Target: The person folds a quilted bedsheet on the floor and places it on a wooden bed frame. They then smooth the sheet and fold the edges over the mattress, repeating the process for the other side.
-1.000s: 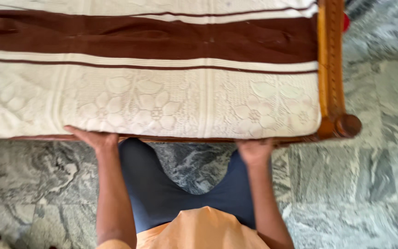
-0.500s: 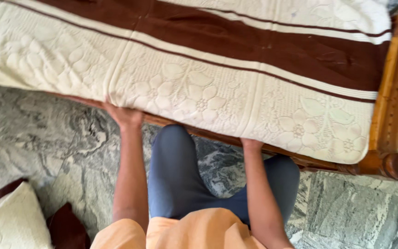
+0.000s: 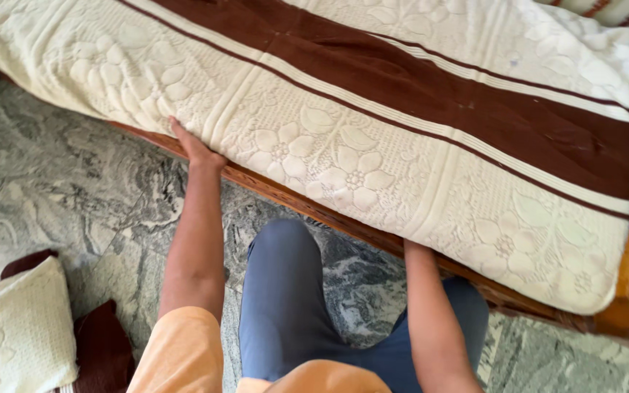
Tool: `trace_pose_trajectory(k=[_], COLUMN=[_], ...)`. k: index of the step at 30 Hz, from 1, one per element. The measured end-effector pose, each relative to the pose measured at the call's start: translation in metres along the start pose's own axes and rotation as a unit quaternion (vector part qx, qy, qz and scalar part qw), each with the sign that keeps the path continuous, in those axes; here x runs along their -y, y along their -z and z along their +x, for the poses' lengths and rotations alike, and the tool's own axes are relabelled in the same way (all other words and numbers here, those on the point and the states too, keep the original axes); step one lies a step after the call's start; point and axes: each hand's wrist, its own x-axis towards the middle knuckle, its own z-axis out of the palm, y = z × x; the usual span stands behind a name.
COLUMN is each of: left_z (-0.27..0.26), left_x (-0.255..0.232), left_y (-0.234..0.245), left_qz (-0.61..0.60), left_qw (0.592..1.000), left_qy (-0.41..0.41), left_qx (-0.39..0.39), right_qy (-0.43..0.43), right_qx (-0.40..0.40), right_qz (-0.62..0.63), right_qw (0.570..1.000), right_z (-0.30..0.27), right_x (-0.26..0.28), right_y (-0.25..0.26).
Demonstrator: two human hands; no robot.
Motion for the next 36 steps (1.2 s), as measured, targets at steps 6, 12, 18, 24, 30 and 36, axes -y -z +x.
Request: trace_pose_trajectory(k=[6, 12, 18, 24, 30, 36], left_z=[0.029, 0.029, 0.029, 0.045, 0.099, 0.132], left_x=[0.004, -0.004, 0.008, -0.005, -0.074, -0.174], left_y=[0.024, 0.035, 0.054, 0.058, 0.1, 0.106], left_qz=[0.095, 0.183, 0.125, 0.076, -0.015, -0.028], left_qw=[0.991, 0.973, 0.99, 0.995, 0.992, 0.994], left_qy=[0.052, 0.07, 0.04, -0.018, -0.083, -0.005], left_qx=[-0.08, -0.121, -0.055, -0.064, -0.092, -0.102], right_qy=[-0.009, -0.038, -0.116, -0.205, -0.194, -0.179], right_qx=[-0.003, -0.03, -0.094, -0.118, -0.018, -0.052], right_qz=[0.0, 0.006, 0.118, 0.168, 0.128, 0.191], right_qw=[1.0, 0.999, 0.982, 0.957, 0.972, 0.964], right_z=[-0.001, -0.007, -0.044, -0.041, 0.012, 0.058], right_x=[0.01, 0.007, -0.079, -0.184, -0.298, -0.422], right_y=[0.012, 0.012, -0.024, -0.064, -0.081, -0.126])
